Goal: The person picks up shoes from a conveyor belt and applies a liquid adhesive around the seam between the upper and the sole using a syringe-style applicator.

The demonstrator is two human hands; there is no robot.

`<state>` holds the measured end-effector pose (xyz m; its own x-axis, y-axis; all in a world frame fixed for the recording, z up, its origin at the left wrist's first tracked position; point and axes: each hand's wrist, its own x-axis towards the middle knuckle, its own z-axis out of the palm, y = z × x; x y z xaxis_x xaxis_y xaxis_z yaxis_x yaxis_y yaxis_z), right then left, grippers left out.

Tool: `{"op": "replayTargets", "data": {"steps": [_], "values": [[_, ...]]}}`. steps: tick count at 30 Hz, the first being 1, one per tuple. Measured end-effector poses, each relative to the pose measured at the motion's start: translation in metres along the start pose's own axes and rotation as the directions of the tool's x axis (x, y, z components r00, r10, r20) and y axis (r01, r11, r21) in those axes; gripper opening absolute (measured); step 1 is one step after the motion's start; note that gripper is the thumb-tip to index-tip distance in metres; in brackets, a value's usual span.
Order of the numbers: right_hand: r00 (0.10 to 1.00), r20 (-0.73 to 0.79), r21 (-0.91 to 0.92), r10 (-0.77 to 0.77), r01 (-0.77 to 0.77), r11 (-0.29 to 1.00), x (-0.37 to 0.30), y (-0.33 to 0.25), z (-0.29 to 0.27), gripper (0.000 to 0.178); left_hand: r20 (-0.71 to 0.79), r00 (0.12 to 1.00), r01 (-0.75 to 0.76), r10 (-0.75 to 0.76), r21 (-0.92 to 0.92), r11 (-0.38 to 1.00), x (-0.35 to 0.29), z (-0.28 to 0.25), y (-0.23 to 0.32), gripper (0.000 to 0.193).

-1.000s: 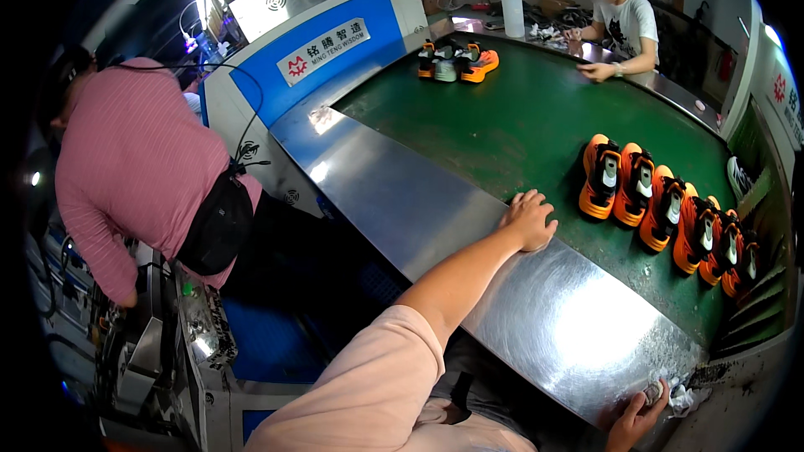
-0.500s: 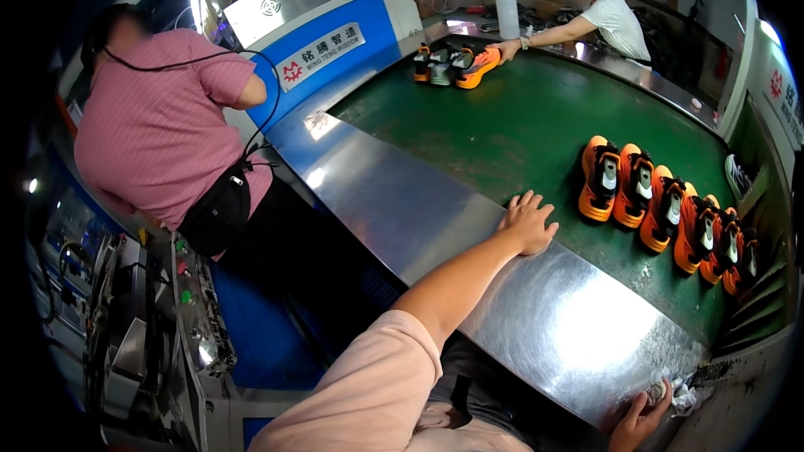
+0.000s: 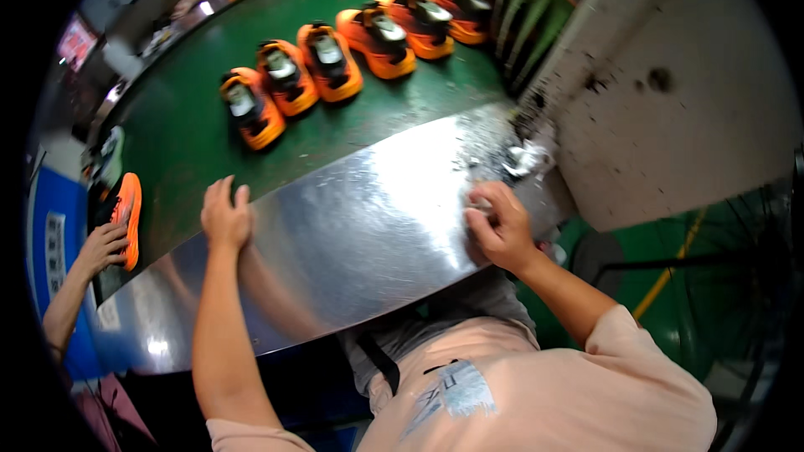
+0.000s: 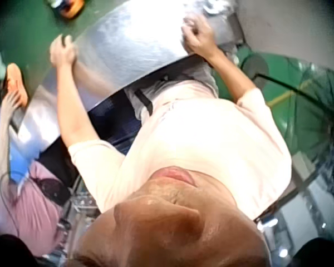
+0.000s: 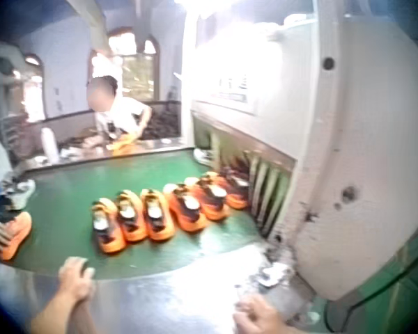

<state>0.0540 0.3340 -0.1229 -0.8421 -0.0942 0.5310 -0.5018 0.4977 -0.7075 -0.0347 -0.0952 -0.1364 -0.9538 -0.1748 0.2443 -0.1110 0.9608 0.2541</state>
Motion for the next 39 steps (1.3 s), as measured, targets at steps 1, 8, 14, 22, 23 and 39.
{"op": "replayTargets", "data": {"steps": [1, 8, 14, 22, 23, 39], "values": [[0.998, -0.012, -0.039, 0.067, -0.067, 0.997, -0.005, 0.001, -0.012, 0.033, 0.003, 1.0, 0.013, -0.013, 0.0, 1.0, -0.001, 0.005, 0.011, 0.045], [0.994, -0.019, -0.349, 0.108, -0.107, 0.931, 0.001, -0.029, -0.05, 0.047, 0.056, 0.998, -0.023, 0.022, 0.004, 1.0, 0.004, 0.0, -0.002, 0.046], [0.934, 0.29, -0.577, 0.208, -0.002, 0.816, 0.002, -0.03, -0.082, 0.042, 0.061, 0.998, -0.004, 0.004, 0.014, 1.0, 0.009, -0.002, -0.007, 0.045], [0.822, 0.356, -0.05, 0.444, -0.457, 0.888, 0.005, -0.036, -0.1, 0.05, 0.047, 0.999, -0.01, 0.01, -0.009, 1.0, 0.02, 0.028, -0.041, 0.044], [0.917, 0.282, 0.082, 0.281, -0.315, 0.946, -0.002, -0.018, -0.097, 0.046, 0.044, 0.999, -0.021, 0.021, 0.008, 1.0, 0.022, 0.034, -0.04, 0.044], [0.697, 0.412, 0.771, 0.587, -0.61, 0.183, 0.026, -0.041, -0.077, 0.03, 0.018, 1.0, 0.023, -0.024, 0.008, 1.0, 0.012, 0.01, 0.003, 0.043]]}}
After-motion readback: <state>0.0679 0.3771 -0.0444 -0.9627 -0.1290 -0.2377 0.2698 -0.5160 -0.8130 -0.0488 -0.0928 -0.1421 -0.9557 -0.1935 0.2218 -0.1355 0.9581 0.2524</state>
